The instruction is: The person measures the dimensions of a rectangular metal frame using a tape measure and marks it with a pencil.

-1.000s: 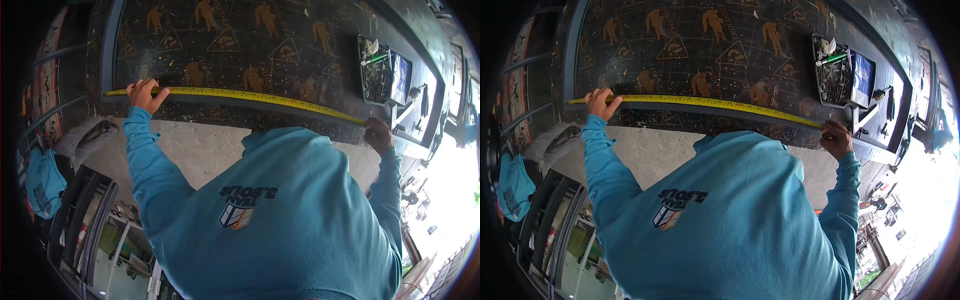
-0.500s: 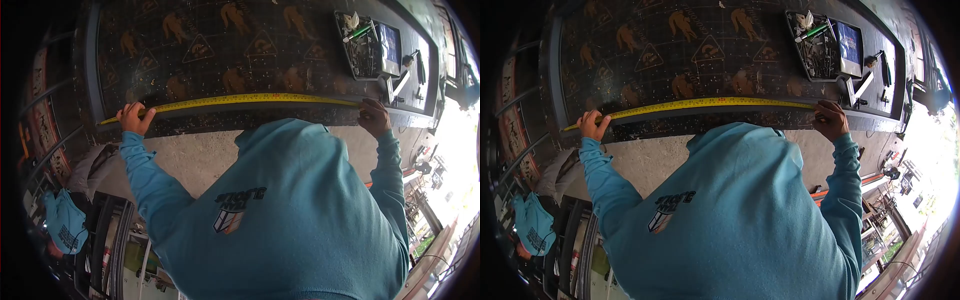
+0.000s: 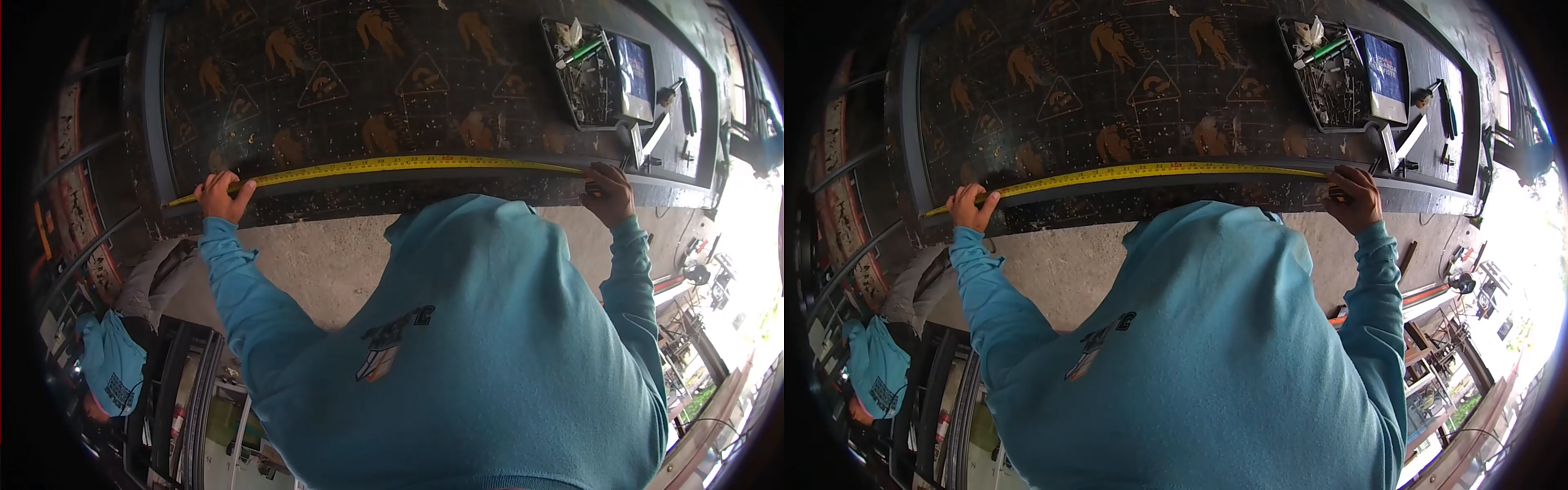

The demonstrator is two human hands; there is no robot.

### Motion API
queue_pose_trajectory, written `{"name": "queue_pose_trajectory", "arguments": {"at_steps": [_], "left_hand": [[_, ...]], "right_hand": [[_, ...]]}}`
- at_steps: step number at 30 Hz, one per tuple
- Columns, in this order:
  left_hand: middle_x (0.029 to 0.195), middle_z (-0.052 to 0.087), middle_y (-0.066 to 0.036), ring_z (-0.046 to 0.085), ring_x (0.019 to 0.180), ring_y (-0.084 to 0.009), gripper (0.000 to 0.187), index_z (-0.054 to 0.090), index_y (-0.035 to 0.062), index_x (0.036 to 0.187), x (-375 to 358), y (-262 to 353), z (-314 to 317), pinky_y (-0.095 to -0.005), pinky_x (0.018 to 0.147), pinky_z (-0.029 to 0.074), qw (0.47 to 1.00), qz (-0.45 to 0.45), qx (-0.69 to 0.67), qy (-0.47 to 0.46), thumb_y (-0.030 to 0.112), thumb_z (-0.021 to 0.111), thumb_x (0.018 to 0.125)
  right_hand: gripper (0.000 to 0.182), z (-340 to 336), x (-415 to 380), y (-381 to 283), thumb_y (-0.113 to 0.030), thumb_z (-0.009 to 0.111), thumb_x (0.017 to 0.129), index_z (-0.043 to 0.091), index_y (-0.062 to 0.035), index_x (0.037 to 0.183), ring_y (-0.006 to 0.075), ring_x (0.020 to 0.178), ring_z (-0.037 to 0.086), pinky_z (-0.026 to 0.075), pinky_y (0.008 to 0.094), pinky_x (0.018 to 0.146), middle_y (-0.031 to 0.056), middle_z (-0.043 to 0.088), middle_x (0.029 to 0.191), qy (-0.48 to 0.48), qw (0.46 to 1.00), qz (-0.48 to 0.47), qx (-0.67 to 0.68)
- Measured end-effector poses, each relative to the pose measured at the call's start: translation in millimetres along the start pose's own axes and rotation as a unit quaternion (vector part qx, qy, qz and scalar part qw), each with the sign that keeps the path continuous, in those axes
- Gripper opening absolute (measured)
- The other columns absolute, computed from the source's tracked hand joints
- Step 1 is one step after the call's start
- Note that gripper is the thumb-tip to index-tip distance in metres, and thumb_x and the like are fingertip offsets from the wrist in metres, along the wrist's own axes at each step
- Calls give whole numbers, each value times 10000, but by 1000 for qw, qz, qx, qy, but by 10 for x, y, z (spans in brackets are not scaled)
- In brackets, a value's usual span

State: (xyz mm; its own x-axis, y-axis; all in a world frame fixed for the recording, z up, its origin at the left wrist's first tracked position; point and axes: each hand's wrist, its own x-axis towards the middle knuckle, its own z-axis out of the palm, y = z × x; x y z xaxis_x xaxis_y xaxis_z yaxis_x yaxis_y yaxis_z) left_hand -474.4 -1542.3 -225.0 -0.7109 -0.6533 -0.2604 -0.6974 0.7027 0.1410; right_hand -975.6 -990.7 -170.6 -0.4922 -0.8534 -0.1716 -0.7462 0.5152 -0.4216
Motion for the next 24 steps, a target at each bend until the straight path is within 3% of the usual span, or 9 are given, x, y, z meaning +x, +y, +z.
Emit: {"name": "queue_pose_trajectory", "arguments": {"at_steps": [16,18,21,24], "left_hand": [[895,638,-87,552,944,-280,468,649,77,898,20,270,-288,-443,925,300,997,20,66,-29,543,637,853],[865,632,-103,561,895,-293,454,655,69,884,26,498,-351,-439,884,339,999,34,40,14,521,655,842],[894,668,-89,576,903,-283,451,682,79,866,20,1057,-398,-427,883,352,997,77,-18,7,527,678,816],[836,671,-102,588,844,-280,449,692,93,842,4,1739,-110,-417,844,368,990,120,-62,28,541,696,800]], "right_hand": [[533,-95,-128,107,-76,807,583,719,-100,1108,348,1083,616,516,436,946,135,657,1173,33,999,-24,-1],[543,-127,-216,267,-75,807,584,716,-103,1118,349,1081,617,516,437,944,137,657,1171,51,999,-17,6],[567,-261,-360,537,-73,806,586,710,-109,1143,353,1079,617,515,437,945,143,657,1169,61,998,-19,13],[596,-404,-490,777,-68,804,585,702,-115,1170,359,1081,617,513,436,948,149,656,1173,46,998,-34,20]]}}
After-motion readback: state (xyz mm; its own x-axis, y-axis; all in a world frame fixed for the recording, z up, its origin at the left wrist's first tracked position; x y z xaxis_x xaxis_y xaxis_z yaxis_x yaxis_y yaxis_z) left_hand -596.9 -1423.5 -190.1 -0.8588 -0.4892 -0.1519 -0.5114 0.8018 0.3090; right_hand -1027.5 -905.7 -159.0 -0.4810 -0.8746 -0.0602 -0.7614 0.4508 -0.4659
